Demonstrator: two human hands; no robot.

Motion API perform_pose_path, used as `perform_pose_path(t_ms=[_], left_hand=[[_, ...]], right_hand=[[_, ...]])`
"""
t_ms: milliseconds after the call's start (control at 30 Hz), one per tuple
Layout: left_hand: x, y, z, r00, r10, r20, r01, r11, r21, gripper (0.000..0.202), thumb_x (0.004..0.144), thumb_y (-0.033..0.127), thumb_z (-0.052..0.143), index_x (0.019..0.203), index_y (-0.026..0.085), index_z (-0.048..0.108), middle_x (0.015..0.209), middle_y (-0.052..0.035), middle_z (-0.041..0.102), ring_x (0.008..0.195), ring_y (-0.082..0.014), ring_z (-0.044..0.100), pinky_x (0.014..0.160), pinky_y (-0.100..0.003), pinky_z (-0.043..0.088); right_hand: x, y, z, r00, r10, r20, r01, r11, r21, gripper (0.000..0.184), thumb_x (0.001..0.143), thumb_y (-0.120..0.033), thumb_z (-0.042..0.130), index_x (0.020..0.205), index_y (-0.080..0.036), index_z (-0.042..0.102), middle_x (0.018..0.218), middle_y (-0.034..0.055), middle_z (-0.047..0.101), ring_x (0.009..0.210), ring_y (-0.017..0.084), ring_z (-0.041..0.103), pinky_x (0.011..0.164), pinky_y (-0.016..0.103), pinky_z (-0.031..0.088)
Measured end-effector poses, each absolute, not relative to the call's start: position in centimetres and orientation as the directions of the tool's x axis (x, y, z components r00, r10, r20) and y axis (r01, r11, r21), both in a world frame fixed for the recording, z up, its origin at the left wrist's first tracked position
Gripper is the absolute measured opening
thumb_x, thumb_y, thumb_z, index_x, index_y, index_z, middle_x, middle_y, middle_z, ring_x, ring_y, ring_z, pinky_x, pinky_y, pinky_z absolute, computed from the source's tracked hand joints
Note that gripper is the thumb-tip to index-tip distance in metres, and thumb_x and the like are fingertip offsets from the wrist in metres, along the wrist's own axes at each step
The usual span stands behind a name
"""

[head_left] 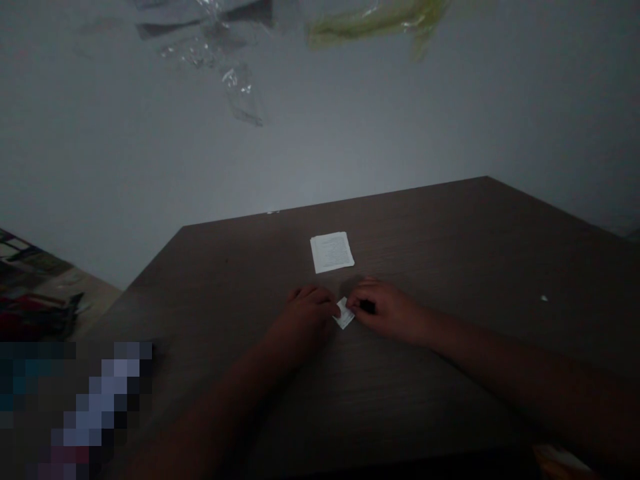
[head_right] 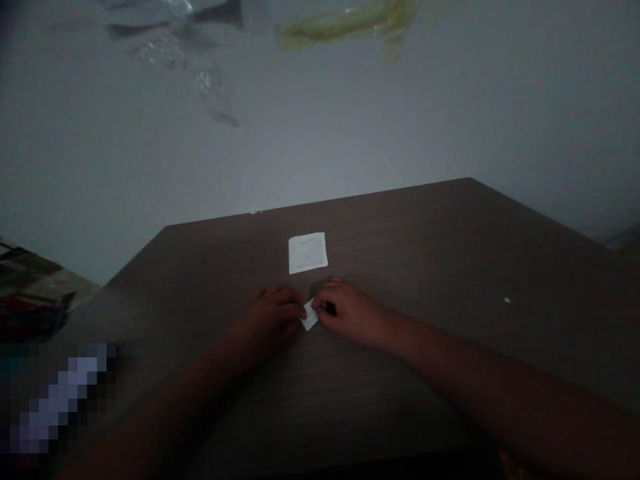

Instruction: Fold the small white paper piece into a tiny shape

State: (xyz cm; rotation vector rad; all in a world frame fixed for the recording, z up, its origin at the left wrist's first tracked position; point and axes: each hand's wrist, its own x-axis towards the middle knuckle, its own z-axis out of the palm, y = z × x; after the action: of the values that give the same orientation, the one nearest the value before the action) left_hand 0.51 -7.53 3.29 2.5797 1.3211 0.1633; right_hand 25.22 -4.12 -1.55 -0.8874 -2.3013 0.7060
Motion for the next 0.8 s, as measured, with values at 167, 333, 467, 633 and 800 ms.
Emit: perform_pose_path(t_ms=[167, 333, 467, 633, 800], left_hand=[[0.7, -7.9, 3.7, 0.533, 0.846, 0.018, 0.82, -0.522, 0.234, 0.021, 0.104, 0.012, 0.074, 0.118, 0.021, 0.087, 0.133, -0.0113, 0.083, 0.135, -0.0382, 0.071, 0.12, -0.063, 0.052], [0.4, -7.7, 3.3, 0.54, 0.842, 0.018, 0.817, -0.529, 0.228, 0.016, 0.105, 0.029, 0.084, 0.12, 0.023, 0.086, 0.137, -0.011, 0.082, 0.136, -0.0385, 0.071, 0.12, -0.063, 0.052], [0.2, -7.5, 2.8, 0.543, 0.839, 0.021, 0.809, -0.53, 0.253, 0.014, 0.106, 0.028, 0.082, 0.119, 0.023, 0.085, 0.137, -0.0108, 0.083, 0.136, -0.0371, 0.072, 0.121, -0.061, 0.053], [-0.1, -7.3, 2.5, 0.57, 0.821, 0.026, 0.771, -0.546, 0.327, 0.023, 0.105, 0.022, 0.077, 0.127, 0.023, 0.083, 0.147, -0.013, 0.081, 0.144, -0.037, 0.072, 0.129, -0.062, 0.05], [-0.4, -7.0, 2.7, 0.623, 0.782, -0.013, 0.731, -0.578, 0.363, 0.032, 0.103, 0.014, 0.075, 0.131, 0.025, 0.085, 0.154, -0.0115, 0.081, 0.147, -0.0375, 0.073, 0.134, -0.062, 0.047]], right_hand=[[25.3, -4.2, -1.8, -0.619, 0.711, 0.334, 0.406, 0.654, -0.639, 0.023, 0.095, -0.006, 0.074, 0.106, -0.024, 0.084, 0.102, 0.0063, 0.085, 0.101, 0.026, 0.078, 0.096, 0.042, 0.061], [25.2, -4.3, -2.0, -0.637, 0.682, 0.359, 0.405, 0.692, -0.597, 0.027, 0.091, -0.004, 0.077, 0.107, -0.025, 0.084, 0.103, 0.006, 0.086, 0.103, 0.027, 0.078, 0.098, 0.044, 0.061], [25.1, -4.3, -1.9, -0.659, 0.659, 0.363, 0.411, 0.719, -0.561, 0.021, 0.095, -0.007, 0.078, 0.106, -0.024, 0.083, 0.103, 0.007, 0.086, 0.1, 0.027, 0.078, 0.099, 0.045, 0.061], [25.1, -4.6, -1.5, -0.692, 0.637, 0.339, 0.415, 0.736, -0.535, 0.017, 0.1, -0.01, 0.077, 0.108, -0.024, 0.084, 0.102, 0.0065, 0.085, 0.1, 0.026, 0.078, 0.104, 0.046, 0.059], [25.0, -4.9, -1.0, -0.717, 0.63, 0.299, 0.456, 0.748, -0.483, 0.017, 0.1, -0.011, 0.08, 0.108, -0.025, 0.085, 0.1, 0.0048, 0.082, 0.098, 0.025, 0.075, 0.103, 0.045, 0.058]])
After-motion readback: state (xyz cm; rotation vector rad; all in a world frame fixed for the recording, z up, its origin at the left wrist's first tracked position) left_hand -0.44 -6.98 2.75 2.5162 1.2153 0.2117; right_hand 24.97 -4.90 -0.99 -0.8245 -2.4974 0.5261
